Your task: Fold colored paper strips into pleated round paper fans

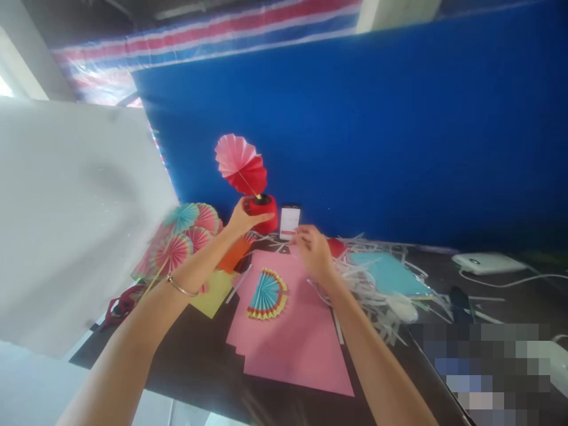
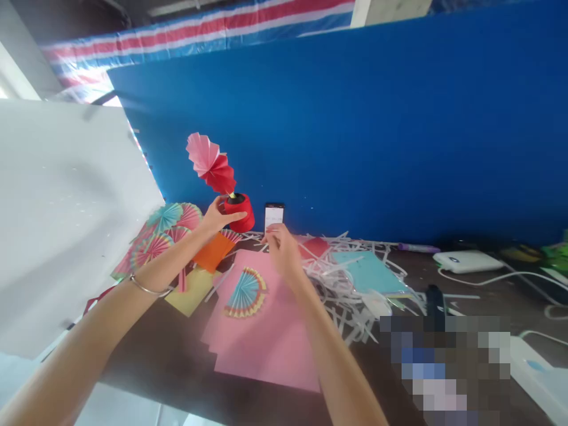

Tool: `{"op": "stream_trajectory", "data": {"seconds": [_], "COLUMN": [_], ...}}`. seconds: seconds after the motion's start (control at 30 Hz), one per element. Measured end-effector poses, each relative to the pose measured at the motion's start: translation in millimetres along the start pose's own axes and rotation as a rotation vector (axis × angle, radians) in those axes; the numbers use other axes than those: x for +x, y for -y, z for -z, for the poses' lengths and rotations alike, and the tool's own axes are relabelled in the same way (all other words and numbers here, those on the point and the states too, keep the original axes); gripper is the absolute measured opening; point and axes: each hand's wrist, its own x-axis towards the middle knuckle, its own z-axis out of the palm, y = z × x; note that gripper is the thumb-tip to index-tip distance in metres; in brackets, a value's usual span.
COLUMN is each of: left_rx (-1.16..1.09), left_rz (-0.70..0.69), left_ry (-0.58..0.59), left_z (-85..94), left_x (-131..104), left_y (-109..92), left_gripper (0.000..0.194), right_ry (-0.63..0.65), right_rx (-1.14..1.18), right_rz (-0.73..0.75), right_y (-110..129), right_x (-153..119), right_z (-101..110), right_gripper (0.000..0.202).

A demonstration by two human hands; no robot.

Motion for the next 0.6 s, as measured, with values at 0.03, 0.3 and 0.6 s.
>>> {"op": "stream_trajectory", "data": {"seconds": [0.03,0.3,0.6], "left_rx": [0.025,0.145,0.229], "left_rz": [0.0,0.0,-0.034], "left_ry": [-0.016,-0.203,-0.254], "left_z": [-0.4,-6.6,-7.8], "left_x": [1,8,23], "left_y": [4,32,46], "left_gripper": [0.068,0.064,0.064], "right_ry": [0.037,0.222,0.473], "right_rx": [-0.041,-0.216,-0.206], "right_rz": [-0.006,-0.02,0.111], "right_y": [-4,-24,-21], "right_x": [-1,-7,-32], "right_z": [0,-2,-24], "right_gripper": [0.015,0.022,0.026]}}
